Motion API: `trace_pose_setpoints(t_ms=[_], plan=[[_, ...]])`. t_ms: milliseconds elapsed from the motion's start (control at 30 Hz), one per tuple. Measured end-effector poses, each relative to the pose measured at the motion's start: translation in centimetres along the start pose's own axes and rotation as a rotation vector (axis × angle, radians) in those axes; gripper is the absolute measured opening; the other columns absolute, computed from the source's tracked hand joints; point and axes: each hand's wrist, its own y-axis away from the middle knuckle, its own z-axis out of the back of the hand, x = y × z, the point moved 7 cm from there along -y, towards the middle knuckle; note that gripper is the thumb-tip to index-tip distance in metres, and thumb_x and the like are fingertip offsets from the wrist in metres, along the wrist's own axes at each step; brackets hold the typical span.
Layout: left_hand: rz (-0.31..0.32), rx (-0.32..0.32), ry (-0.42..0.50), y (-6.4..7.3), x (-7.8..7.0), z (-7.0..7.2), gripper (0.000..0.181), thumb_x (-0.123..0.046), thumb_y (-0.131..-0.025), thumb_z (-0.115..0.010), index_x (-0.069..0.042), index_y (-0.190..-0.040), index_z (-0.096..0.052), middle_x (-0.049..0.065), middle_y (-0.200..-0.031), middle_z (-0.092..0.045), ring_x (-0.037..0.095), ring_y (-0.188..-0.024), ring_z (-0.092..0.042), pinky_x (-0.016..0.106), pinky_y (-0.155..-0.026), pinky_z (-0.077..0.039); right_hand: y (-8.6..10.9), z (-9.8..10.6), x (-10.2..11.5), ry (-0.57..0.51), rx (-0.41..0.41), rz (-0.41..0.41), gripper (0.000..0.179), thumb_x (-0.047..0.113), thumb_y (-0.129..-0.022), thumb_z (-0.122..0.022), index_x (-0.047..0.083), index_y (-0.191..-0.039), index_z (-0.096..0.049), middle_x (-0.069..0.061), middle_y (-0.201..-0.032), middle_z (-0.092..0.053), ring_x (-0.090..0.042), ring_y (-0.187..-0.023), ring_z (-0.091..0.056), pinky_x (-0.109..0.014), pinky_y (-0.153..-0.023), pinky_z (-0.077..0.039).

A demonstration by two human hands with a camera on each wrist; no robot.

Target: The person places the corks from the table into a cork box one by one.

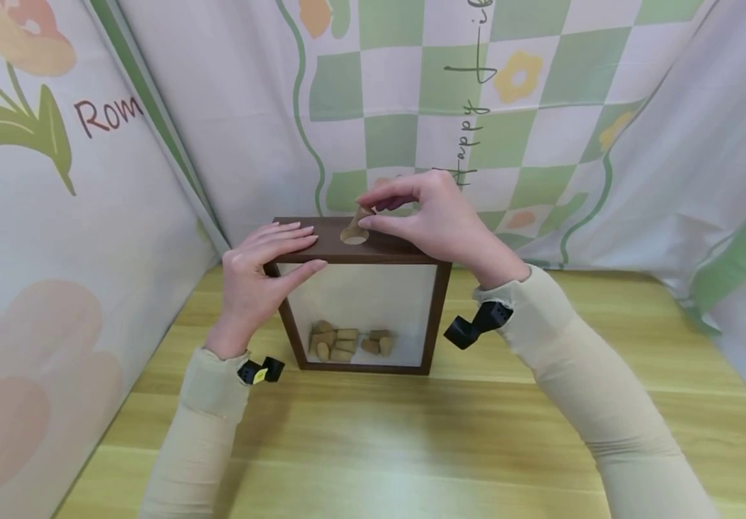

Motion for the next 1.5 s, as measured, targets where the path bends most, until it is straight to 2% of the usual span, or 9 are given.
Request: trace_pose_setpoints(t_ms=[200, 433, 533, 700, 967, 1133, 1267, 1367, 1500], plan=[[0.002, -0.004, -0.007, 0.0, 0.0, 0.0, 0.039, -0.011, -0.075, -0.092, -0.008, -0.112, -0.080, 0.003, -0.115, -0.074, 0.023, -0.114, -0.067, 0.042, -0.110, -0.044, 0.1, -0.5, -0.4, 0.042, 0.052, -0.028, 0.024, 0.025, -0.089, -0.082, 0.016, -0.112, -0.080, 0.007, -0.104, -0.076, -0.007, -0.098, -0.069, -0.031, -0.089, -0.056], [0.003, -0.002, -0.004, 0.0, 0.0, 0.0, 0.038, -0.013, -0.076, -0.092, -0.008, -0.112, -0.080, 0.003, -0.115, -0.074, 0.023, -0.114, -0.067, 0.042, -0.110, -0.044, 1.3, 0.9, -1.2, 0.013, -0.015, -0.069, 0.028, 0.034, -0.090, -0.081, 0.020, -0.114, -0.079, 0.013, -0.108, -0.074, -0.003, -0.104, -0.067, -0.026, -0.092, -0.054], [0.000, -0.001, -0.003, -0.1, -0.1, -0.1, 0.037, -0.014, -0.077, -0.092, -0.008, -0.111, -0.080, 0.003, -0.115, -0.074, 0.023, -0.114, -0.067, 0.042, -0.110, -0.044, 2.1, 1.8, -1.7, -0.003, -0.050, -0.097, 0.029, 0.035, -0.090, -0.081, 0.020, -0.115, -0.079, 0.011, -0.111, -0.074, -0.006, -0.106, -0.067, -0.030, -0.094, -0.054], [-0.010, 0.002, -0.006, -0.2, -0.1, -0.1, 0.036, -0.015, -0.077, -0.092, -0.008, -0.111, -0.080, 0.004, -0.114, -0.075, 0.023, -0.113, -0.068, 0.042, -0.110, -0.044, 3.8, 3.5, -2.9, -0.001, -0.102, -0.161, 0.029, 0.035, -0.092, -0.080, 0.021, -0.117, -0.079, 0.007, -0.117, -0.073, -0.009, -0.111, -0.065, -0.036, -0.098, -0.052], [-0.012, -0.007, 0.001, -0.1, -0.2, 0.0, 0.037, -0.013, -0.076, -0.092, -0.007, -0.110, -0.080, 0.004, -0.113, -0.075, 0.024, -0.113, -0.068, 0.042, -0.109, -0.045, 7.0, 7.0, -5.1, -0.028, -0.218, -0.279, 0.033, 0.032, -0.092, -0.079, 0.017, -0.122, -0.077, 0.001, -0.120, -0.073, -0.013, -0.115, -0.063, -0.024, -0.096, -0.048], [-0.013, -0.004, -0.006, -0.1, -0.2, 0.0, 0.037, -0.011, -0.076, -0.092, -0.007, -0.111, -0.080, 0.004, -0.113, -0.075, 0.025, -0.113, -0.068, 0.042, -0.109, -0.045, 8.9, 8.9, -6.5, -0.036, -0.282, -0.289, 0.035, 0.029, -0.093, -0.079, 0.012, -0.124, -0.076, -0.001, -0.118, -0.074, -0.012, -0.110, -0.066, -0.018, -0.094, -0.050], [-0.010, -0.002, -0.008, -0.1, -0.1, 0.0, 0.037, -0.012, -0.076, -0.092, -0.007, -0.111, -0.080, 0.004, -0.113, -0.075, 0.024, -0.113, -0.068, 0.042, -0.110, -0.044, 10.4, 10.4, -7.8, -0.003, -0.305, -0.301, 0.036, 0.026, -0.094, -0.077, 0.011, -0.127, -0.074, -0.002, -0.121, -0.073, -0.010, -0.111, -0.066, -0.014, -0.091, -0.050], [-0.008, 0.001, -0.009, -0.1, -0.1, 0.0, 0.037, -0.012, -0.076, -0.092, -0.007, -0.110, -0.080, 0.004, -0.113, -0.075, 0.024, -0.113, -0.068, 0.042, -0.110, -0.044, 11.8, 11.4, -9.2, 0.029, -0.306, -0.361, 0.039, 0.029, -0.095, -0.077, 0.014, -0.130, -0.072, 0.002, -0.124, -0.071, -0.008, -0.114, -0.063, -0.012, -0.089, -0.048], [-0.004, 0.011, -0.013, -0.1, -0.1, -0.1, 0.037, -0.013, -0.076, -0.092, -0.007, -0.111, -0.080, 0.004, -0.114, -0.075, 0.024, -0.114, -0.067, 0.042, -0.110, -0.044, 13.5, 12.6, -10.8, 0.078, -0.304, -0.451, 0.046, 0.035, -0.095, -0.075, 0.022, -0.138, -0.067, 0.004, -0.135, -0.065, -0.010, -0.126, -0.056, -0.015, -0.098, -0.044]])
